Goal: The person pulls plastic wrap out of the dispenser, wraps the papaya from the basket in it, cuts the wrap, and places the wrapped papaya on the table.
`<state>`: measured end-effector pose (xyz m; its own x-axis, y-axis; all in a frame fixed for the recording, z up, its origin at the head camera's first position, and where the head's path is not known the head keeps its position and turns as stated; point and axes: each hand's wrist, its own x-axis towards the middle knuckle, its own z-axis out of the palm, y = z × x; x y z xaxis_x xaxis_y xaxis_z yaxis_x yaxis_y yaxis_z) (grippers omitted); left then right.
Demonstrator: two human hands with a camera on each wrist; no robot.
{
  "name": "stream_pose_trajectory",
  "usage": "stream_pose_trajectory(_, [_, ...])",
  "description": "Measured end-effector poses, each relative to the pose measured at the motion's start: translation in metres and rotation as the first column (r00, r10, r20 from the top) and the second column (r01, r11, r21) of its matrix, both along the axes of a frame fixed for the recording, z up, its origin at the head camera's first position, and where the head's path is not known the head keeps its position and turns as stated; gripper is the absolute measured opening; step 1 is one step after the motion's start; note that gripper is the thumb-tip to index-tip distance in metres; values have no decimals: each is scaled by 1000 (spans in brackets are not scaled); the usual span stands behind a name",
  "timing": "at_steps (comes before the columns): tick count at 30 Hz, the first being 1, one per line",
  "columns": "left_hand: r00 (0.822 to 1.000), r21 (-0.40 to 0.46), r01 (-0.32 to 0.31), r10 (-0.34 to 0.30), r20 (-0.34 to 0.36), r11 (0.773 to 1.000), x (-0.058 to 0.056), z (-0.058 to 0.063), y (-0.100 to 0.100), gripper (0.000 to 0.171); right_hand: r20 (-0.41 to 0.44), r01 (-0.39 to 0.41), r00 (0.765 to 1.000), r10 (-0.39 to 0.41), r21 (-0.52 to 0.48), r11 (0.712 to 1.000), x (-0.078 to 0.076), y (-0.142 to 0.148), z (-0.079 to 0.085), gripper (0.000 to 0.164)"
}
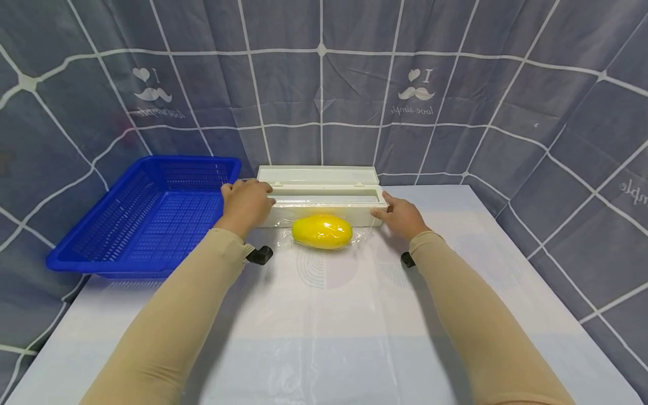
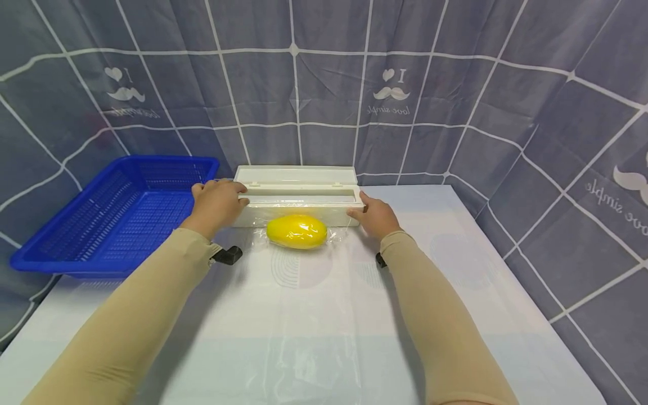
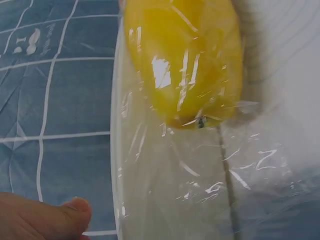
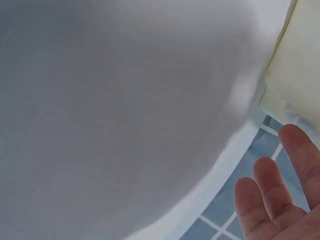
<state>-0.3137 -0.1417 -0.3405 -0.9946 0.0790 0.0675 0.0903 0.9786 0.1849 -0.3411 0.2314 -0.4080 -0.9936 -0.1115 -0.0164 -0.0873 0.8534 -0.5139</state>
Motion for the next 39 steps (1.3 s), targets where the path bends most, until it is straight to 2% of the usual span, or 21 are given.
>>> stream_pose_trajectory(3, [998,-16,53,-54,-30,998,2,-4,3,38,1,-13,1000,13,20,1000,-1,0,2,84])
stream_pose_trajectory(7, [992,-58,86,-91,-85,995,2,-13,3,28,14,-38,999,37,60,997,-1,-1,6,85])
stream_pose_trajectory(10, [987,-84,92,-102,-124,992,2,-19,0,20,23,-59,998,57,93,994,-1,-1,8,85])
stream_pose_trajectory(14, [980,-81,94,-106,-171,992,1,-25,-1,19,32,-58,998,55,83,995,1,-3,12,89])
stream_pose_trajectory(18, [973,-63,87,-99,-210,994,-1,-29,-1,20,-17,-45,999,46,45,998,4,-6,15,90])
stream_pose_trajectory(23, [970,-35,66,-72,-233,997,-1,-31,-1,21,-127,-41,991,41,4,999,10,-10,15,77])
stream_pose_trajectory(27, [968,-31,63,-68,-240,998,0,-32,-1,20,-209,-64,976,55,-39,997,13,-11,12,64])
stream_pose_trajectory(32, [970,-18,63,-66,-232,998,0,-34,-2,19,-289,-91,955,63,-85,992,16,-15,10,34])
stream_pose_trajectory(35, [973,-6,63,-62,-222,998,1,-35,-2,18,-289,-97,955,66,-94,991,18,-18,10,21])
stream_pose_trajectory(39, [977,20,66,-61,-205,998,4,-35,-3,18,-241,-81,969,50,-122,989,22,-19,11,18])
